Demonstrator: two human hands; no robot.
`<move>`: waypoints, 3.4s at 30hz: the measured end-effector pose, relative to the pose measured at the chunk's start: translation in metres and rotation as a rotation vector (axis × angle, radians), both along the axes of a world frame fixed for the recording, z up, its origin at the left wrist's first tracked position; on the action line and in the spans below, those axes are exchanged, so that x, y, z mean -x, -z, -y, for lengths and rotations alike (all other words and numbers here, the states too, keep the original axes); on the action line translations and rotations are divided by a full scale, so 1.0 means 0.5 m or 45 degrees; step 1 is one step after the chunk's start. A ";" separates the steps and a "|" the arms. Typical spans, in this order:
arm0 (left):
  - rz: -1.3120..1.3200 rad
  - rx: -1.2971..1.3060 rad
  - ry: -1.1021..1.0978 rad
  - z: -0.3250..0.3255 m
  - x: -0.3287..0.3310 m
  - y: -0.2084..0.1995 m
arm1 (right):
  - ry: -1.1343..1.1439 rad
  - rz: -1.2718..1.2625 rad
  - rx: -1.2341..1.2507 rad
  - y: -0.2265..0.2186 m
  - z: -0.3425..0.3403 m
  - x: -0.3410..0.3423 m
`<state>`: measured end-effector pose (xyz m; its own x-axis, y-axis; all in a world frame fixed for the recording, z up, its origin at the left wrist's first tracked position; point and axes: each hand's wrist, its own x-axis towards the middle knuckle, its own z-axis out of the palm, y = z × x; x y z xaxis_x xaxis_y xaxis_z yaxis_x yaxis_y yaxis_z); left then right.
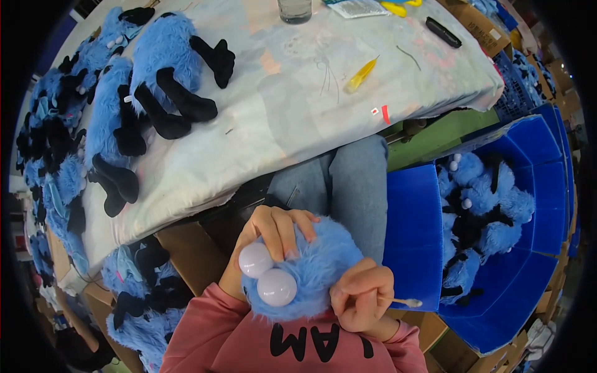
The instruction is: Assembling blue plush toys by attaching plastic eyes and organizing them into containers at a workbench.
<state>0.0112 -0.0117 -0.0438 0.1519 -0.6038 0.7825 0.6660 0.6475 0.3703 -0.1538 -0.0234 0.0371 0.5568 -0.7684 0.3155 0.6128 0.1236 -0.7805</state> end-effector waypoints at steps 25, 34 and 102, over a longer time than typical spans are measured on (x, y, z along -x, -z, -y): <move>1.322 -0.686 -1.111 0.000 0.266 -0.151 | 0.239 0.123 -0.545 0.153 0.192 0.098; 1.603 -0.720 -1.177 0.062 0.241 -0.163 | 0.538 -0.408 -0.281 0.110 0.238 0.154; 1.117 -0.888 -0.920 0.056 0.043 -0.160 | 0.005 -0.530 0.086 0.017 0.194 0.011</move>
<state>-0.0103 -0.0398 0.0364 0.2137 -0.9129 0.3478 -0.3722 0.2531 0.8930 -0.1592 -0.1205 0.0286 0.6446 -0.7559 0.1142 0.2441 0.0619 -0.9678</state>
